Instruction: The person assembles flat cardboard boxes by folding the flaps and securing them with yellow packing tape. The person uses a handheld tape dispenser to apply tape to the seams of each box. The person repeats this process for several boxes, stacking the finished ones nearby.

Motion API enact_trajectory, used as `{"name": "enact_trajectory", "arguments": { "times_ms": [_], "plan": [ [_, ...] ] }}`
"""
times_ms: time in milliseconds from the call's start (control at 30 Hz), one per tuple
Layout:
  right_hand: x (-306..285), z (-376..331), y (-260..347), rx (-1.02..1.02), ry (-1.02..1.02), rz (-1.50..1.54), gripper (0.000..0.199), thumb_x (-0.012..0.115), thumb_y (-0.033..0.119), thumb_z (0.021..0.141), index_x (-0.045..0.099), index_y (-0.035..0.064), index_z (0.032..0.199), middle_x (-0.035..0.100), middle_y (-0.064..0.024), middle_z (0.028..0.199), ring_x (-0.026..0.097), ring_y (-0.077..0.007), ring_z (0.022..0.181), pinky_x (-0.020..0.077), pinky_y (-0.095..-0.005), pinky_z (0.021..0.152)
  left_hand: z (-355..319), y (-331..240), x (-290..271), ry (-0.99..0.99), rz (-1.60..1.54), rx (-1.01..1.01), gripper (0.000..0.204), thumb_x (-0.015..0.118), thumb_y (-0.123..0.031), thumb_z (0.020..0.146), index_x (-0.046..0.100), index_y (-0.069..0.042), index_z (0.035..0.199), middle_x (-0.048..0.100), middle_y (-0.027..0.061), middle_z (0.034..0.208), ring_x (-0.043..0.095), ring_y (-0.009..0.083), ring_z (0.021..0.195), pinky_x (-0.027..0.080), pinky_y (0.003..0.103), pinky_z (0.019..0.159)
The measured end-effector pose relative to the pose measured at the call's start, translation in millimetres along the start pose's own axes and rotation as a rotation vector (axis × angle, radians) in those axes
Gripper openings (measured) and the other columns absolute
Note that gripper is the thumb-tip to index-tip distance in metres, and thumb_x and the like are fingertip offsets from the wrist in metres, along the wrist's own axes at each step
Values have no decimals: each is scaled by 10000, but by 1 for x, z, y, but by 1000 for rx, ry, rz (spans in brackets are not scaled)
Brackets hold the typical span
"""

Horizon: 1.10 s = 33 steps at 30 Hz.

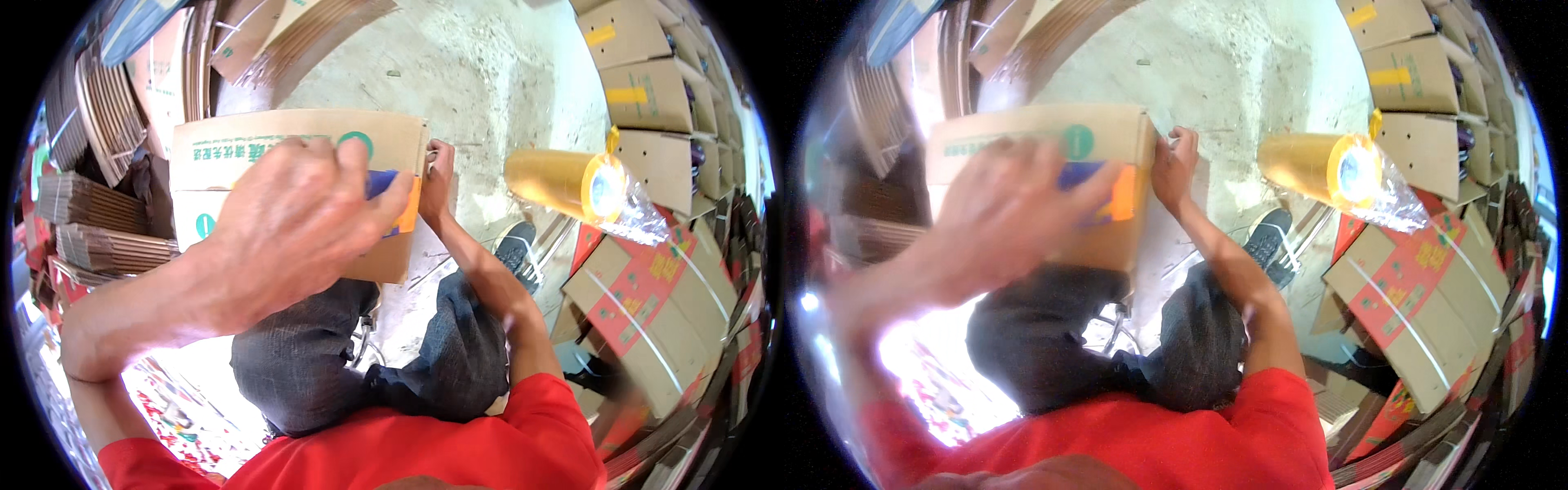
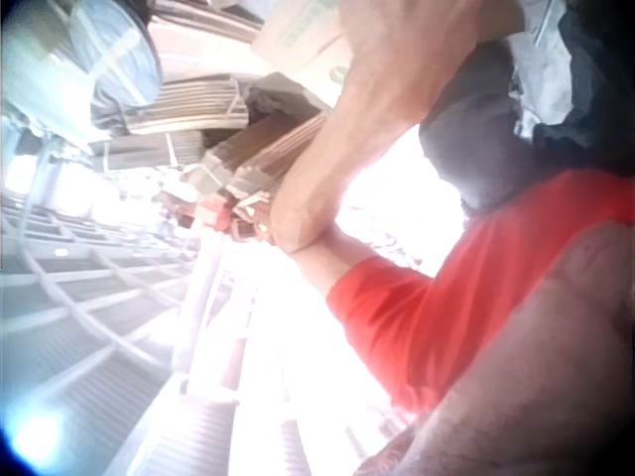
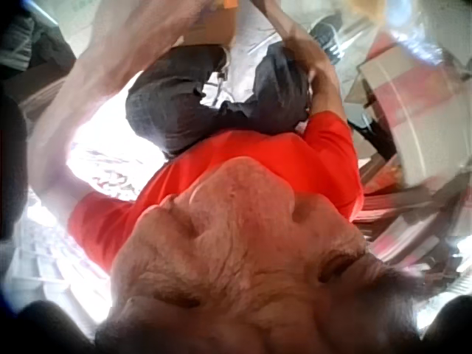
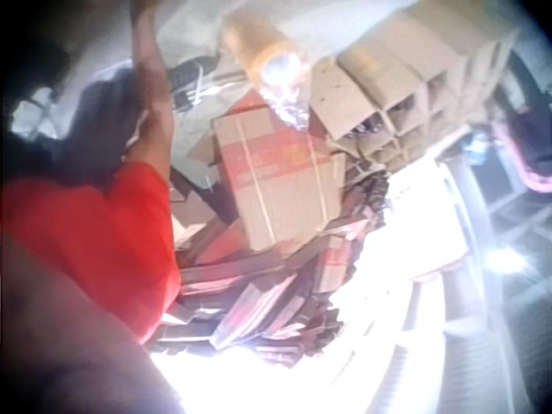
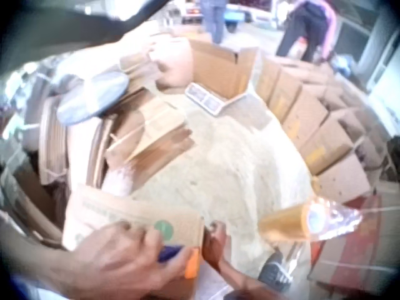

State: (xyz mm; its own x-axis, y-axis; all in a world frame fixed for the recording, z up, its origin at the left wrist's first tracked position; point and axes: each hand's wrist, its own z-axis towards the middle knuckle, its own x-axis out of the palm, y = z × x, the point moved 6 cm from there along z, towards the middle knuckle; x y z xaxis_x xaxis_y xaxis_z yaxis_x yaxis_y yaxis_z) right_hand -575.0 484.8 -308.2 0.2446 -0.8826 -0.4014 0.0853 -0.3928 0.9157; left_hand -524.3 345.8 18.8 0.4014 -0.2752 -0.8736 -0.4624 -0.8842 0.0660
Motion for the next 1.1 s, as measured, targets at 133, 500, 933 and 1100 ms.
{"name": "enact_trajectory", "arguments": {
  "times_ms": [133, 500, 933, 1100],
  "plan": [
    [-57, -34, 77, 131, 175, 317, 444, 596, 248, 1030, 459, -7, 1367, 560, -184, 1301, 568, -290, 1149, 447, -434, 1012, -7, -1, 4, -96, -46, 16, 401, 645, -138, 923, 623, -94, 1321, 658, 174, 977, 698, 286, 829, 560, 391, 703],
    [-54, -89, 174, 458, 767, 161, 726, 626, 461, 1036, 297, 111, 1582, 521, -99, 1455, 556, -219, 1281, 531, -381, 983, -5, -6, -5, -258, -104, 164, 288, 709, -262, 842, 707, -105, 1084, 692, 95, 881, 679, 291, 905, 518, 431, 762],
    [-53, -103, 174, 396, 548, 261, 757, 564, 564, 1028, 308, 147, 1606, 520, -81, 1480, 543, -240, 1292, 547, -435, 945, -12, 8, 10, -60, 244, 184, 197, 715, -219, 874, 813, -125, 1017, 778, 96, 1032, 756, 277, 977, 599, 414, 765],
    [-53, -84, 155, 336, 472, 212, 678, 471, 586, 1054, 423, 123, 1546, 558, -77, 1435, 564, -191, 1219, 514, -370, 900, -33, 15, 0, -36, 267, 119, 224, 743, -225, 860, 807, -111, 1042, 776, 83, 1059, 751, 290, 1009, 616, 468, 764]
  ]
}}
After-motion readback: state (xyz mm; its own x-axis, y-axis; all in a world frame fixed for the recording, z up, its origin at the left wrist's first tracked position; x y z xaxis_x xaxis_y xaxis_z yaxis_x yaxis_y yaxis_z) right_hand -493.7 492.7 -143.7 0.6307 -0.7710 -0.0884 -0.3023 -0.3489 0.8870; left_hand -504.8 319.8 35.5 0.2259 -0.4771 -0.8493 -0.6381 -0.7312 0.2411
